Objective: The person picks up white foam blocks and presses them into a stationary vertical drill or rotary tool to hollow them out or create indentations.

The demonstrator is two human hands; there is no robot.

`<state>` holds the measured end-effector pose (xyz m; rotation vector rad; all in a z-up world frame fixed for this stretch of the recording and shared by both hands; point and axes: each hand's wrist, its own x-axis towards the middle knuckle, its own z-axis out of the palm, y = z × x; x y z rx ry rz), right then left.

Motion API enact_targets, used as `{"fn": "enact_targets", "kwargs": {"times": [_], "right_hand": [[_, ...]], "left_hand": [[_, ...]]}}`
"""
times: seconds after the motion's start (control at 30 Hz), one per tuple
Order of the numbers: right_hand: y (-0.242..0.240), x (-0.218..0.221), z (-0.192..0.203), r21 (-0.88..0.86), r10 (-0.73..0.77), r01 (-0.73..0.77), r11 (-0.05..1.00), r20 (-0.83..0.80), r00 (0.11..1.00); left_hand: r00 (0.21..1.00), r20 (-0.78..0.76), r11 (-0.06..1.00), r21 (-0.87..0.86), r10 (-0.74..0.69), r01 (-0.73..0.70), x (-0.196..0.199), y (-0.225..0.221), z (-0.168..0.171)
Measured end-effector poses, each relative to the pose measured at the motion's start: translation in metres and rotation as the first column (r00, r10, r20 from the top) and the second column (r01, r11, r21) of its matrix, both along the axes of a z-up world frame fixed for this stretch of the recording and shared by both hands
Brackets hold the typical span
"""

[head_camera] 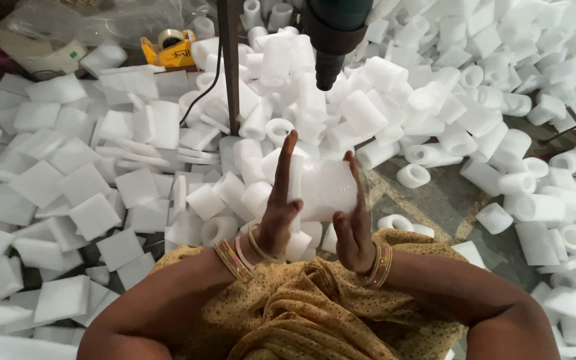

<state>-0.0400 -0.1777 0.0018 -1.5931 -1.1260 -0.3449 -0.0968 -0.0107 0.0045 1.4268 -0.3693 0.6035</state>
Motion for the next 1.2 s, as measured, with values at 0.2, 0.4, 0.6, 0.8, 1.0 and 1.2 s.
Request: {"fn": "enact_targets", "kwargs": {"times": [0.2,0.4,0.6,0.8,1.0,1.2], "right_hand": [[0.004,0.008,-0.005,-0.097,0.082,-0.127,0.987,-0.371,0.925],[0.006,0.019,-0.003,-0.035,0.210,-0.316,0.948,-0.678,0.704],[0.016,0.034,0.000,0.065,0.210,-0.296,0.953,-0.845,0.492],[0.011,0.052,-0.004,0.144,0.313,-0.352,0.925,-0.813,0.492],[0.008,0.062,-0.010,0.023,0.218,-0.352,0.936,-0.822,0.526],[0.011,0.068,-0.028,-0.047,0.095,-0.337,0.940,-0.915,0.393]], "left_hand": [[0.963,-0.210,0.954,-0.281,-0.169,0.106,0.026,0.013,-0.027],[0.907,-0.343,0.896,-0.439,-0.242,0.073,0.040,0.020,-0.047],[0.897,-0.383,0.866,-0.499,-0.221,0.001,0.045,0.020,-0.049],[0.895,-0.379,0.851,-0.524,-0.233,-0.001,0.047,0.029,-0.041],[0.896,-0.366,0.838,-0.546,-0.250,0.011,0.042,0.035,-0.035],[0.899,-0.341,0.822,-0.568,-0.273,0.035,0.039,0.035,-0.027]]}}
